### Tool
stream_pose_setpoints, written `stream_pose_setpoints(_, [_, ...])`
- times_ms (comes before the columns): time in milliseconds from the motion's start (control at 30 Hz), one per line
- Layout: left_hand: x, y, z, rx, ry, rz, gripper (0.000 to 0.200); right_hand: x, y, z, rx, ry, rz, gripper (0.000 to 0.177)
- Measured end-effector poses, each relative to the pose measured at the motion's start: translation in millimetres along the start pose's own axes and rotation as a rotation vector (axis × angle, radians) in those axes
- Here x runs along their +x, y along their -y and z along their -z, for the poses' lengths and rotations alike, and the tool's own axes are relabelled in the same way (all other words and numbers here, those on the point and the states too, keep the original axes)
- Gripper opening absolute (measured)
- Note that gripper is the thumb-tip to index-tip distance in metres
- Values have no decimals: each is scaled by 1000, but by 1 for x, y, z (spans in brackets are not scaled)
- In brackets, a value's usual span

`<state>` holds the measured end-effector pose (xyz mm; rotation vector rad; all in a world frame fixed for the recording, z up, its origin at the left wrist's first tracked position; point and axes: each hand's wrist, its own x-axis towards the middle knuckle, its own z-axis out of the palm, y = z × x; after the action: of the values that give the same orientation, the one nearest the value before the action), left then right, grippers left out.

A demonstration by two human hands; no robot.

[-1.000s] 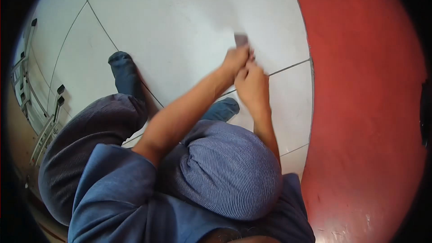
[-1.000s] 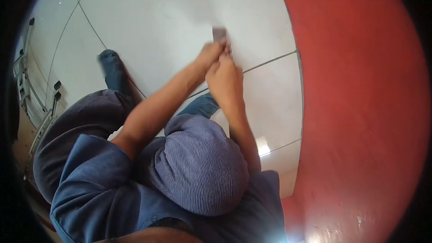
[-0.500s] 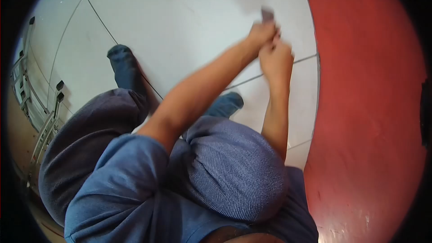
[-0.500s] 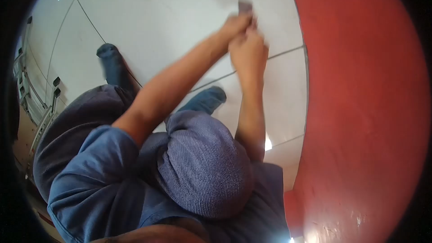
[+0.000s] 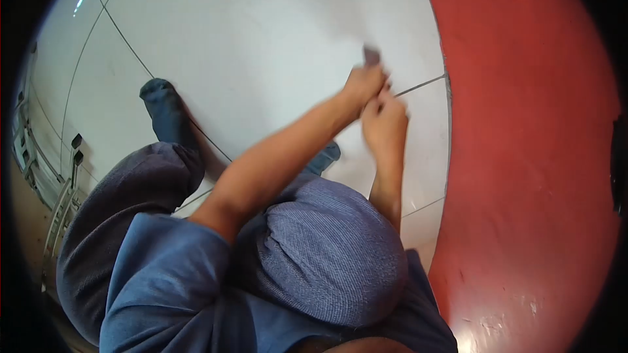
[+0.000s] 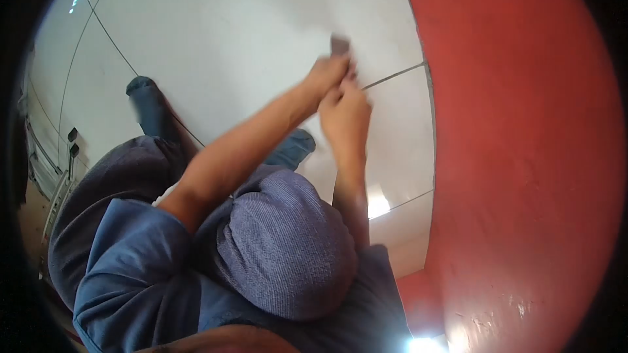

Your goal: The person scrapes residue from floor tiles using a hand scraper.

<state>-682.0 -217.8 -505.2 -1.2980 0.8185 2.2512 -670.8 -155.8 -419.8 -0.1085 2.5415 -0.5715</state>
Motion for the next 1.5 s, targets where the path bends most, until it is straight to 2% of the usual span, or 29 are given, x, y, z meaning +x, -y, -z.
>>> stream_pose_setpoints(33, [1, 31, 7, -130, -10, 63, 31, -19, -3, -1, -66, 74, -53, 26])
stream_pose_setpoints(67, [1, 47, 12, -224, -19, 124, 30, -31, 0, -5, 4, 20, -67, 28])
stream_pose_setpoints(133, [-2, 23, 3, -20, -18, 35, 29, -18, -5, -5, 24, -42, -30, 28])
stream_pose_setpoints(200, [36, -1, -6, 135, 156, -148, 28, 20, -2, -4, 28, -103, -20, 21])
stream_pose_setpoints(300, [38, -6, -18, 120, 138, -46, 29, 18, 0, 7, 57, -162, 23, 19])
stream_pose_setpoints(333, [14, 9, -13, 32, 88, -11, 29, -2, -2, 10, 26, -45, -56, 20])
stream_pose_setpoints(367, [-2, 25, -4, 69, 27, 36, 31, -23, -6, 8, 62, 35, -106, 21])
stream_pose_setpoints(400, [-12, 40, 4, -77, 28, 121, 32, -38, -26, -14, 16, -56, 4, 22])
stream_pose_setpoints(467, [-3, 43, 7, -66, 36, 74, 30, -38, -17, -17, 10, -103, 0, 23])
stream_pose_setpoints(533, [-1, -3, -3, 205, 79, 5, 28, -6, 6, -2, -15, 8, -143, 23])
stream_pose_setpoints(567, [39, -1, -4, 179, 159, -78, 30, 12, 1, -8, 0, -65, -66, 22])
stream_pose_setpoints(600, [25, -18, -12, -23, 163, 87, 30, 9, -2, -6, 40, -69, -54, 22])
stream_pose_setpoints(667, [6, 3, -10, 47, 87, 44, 28, -6, -5, 2, 117, -83, -26, 22])
stream_pose_setpoints(700, [-13, 19, -5, 55, 19, 55, 25, -25, -11, 3, 46, 21, -88, 24])
stream_pose_setpoints(733, [-18, 40, 4, -38, 0, 114, 25, -42, -17, -4, 68, 17, -71, 23])
stream_pose_setpoints(800, [-17, 54, 13, -149, 37, 145, 23, -51, -27, -22, 117, -113, -5, 23])
stream_pose_setpoints(867, [17, 54, 13, 27, 113, -4, 23, -29, -14, -9, 116, -64, -40, 22])
stream_pose_setpoints(933, [16, 42, 1, 158, 111, -49, 26, -16, -11, -3, 105, -33, -86, 21])
stream_pose_setpoints(1000, [-20, 38, 5, -25, 94, 88, 25, -42, -19, -5, 117, -25, -56, 21])
stream_pose_setpoints(1067, [-41, 67, 24, -142, 4, 194, 27, -75, -27, -16, 94, -3, -14, 22])
stream_pose_setpoints(1133, [-36, 68, 28, -203, 36, 161, 29, -70, -22, -19, 117, 16, -65, 21])
stream_pose_setpoints(1200, [-8, 48, 27, 15, 62, -84, 26, -44, -4, -8, 120, 36, -111, 20])
stream_pose_setpoints(1233, [-16, 53, 29, 2, 52, -39, 25, -27, -6, -16, 133, -63, -32, 20])
stream_pose_setpoints(1333, [-35, 37, 26, -23, 61, 18, 24, -50, -5, -4, 139, 89, -32, 24])
stream_pose_setpoints(1400, [-55, 72, 47, -108, -22, 108, 27, -83, -19, -20, 102, 186, -40, 26])
stream_pose_setpoints(1467, [-44, 71, 53, -192, -18, 128, 27, -82, -22, -38, 97, 78, 6, 27])
stream_pose_setpoints(1500, [-29, 54, 50, -72, -4, 13, 27, -68, -15, -35, 103, 82, -30, 24])
